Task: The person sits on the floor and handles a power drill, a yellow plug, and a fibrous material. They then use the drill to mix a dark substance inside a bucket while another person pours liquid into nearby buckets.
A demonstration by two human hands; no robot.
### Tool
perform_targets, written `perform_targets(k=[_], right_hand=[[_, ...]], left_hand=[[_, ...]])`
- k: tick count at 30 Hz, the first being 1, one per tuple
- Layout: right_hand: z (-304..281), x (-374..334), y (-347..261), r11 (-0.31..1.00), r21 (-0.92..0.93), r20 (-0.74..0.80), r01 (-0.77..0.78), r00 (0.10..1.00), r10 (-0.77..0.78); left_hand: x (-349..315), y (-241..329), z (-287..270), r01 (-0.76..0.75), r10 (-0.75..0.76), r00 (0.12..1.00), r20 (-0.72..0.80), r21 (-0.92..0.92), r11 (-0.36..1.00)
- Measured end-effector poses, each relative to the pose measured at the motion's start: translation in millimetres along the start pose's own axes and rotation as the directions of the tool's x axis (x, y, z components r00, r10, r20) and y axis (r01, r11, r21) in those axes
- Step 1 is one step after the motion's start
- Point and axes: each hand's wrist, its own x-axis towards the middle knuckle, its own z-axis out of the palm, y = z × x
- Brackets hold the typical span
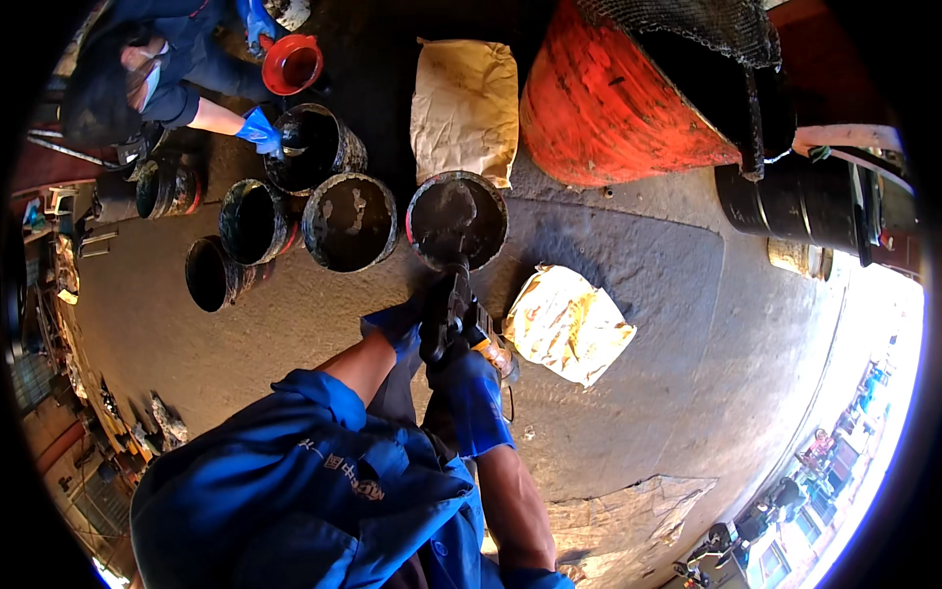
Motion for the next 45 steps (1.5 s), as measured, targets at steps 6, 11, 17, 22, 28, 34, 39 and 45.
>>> perform_targets(k=[6,11,17,22,28,34,39,45], right_hand=[[-0.1,-4.4,5.5,0.996,0.074,-0.014,0.043,0.999,-0.042],[1.8,-11.1,10.1,0.995,0.045,-0.084,0.094,0.992,-0.089],[0.6,-5.6,-2.6,1.0,0.011,0.024,0.027,0.999,-0.027],[-6.1,-0.6,2.5,0.995,-0.037,0.026,-0.091,0.995,0.092],[-10.1,4.1,-10.2,1.0,-0.012,0.002,-0.017,1.0,0.017],[-7.2,0.4,6.6,1.0,-0.002,-0.099,0.009,0.995,-0.009],[1.4,1.0,2.7,0.999,-0.003,-0.122,0.038,0.992,-0.038],[5.0,4.8,5.3,0.999,-0.024,-0.122,0.047,0.991,-0.05]], left_hand=[[-0.2,6.6,-17.8,-0.06,0.087,0.994,-0.066,0.337,0.94],[-4.6,-5.1,-9.5,-0.048,0.074,0.993,-0.09,0.263,0.963],[-5.9,8.2,-23.7,-0.12,0.157,0.984,-0.082,0.349,0.93],[-10.8,-20.7,26.8,-0.111,0.227,0.958,-0.174,0.505,0.856],[11.8,7.4,-13.9,0.163,-0.102,0.986,0.135,-0.6,0.783],[-0.4,-16.8,23.5,-0.03,0.12,0.967,-0.227,0.366,0.93],[0.0,-4.6,4.2,-0.059,0.086,0.993,-0.08,0.291,0.955],[16.6,6.4,-18.9,-0.07,0.079,0.994,-0.073,0.122,0.99]])
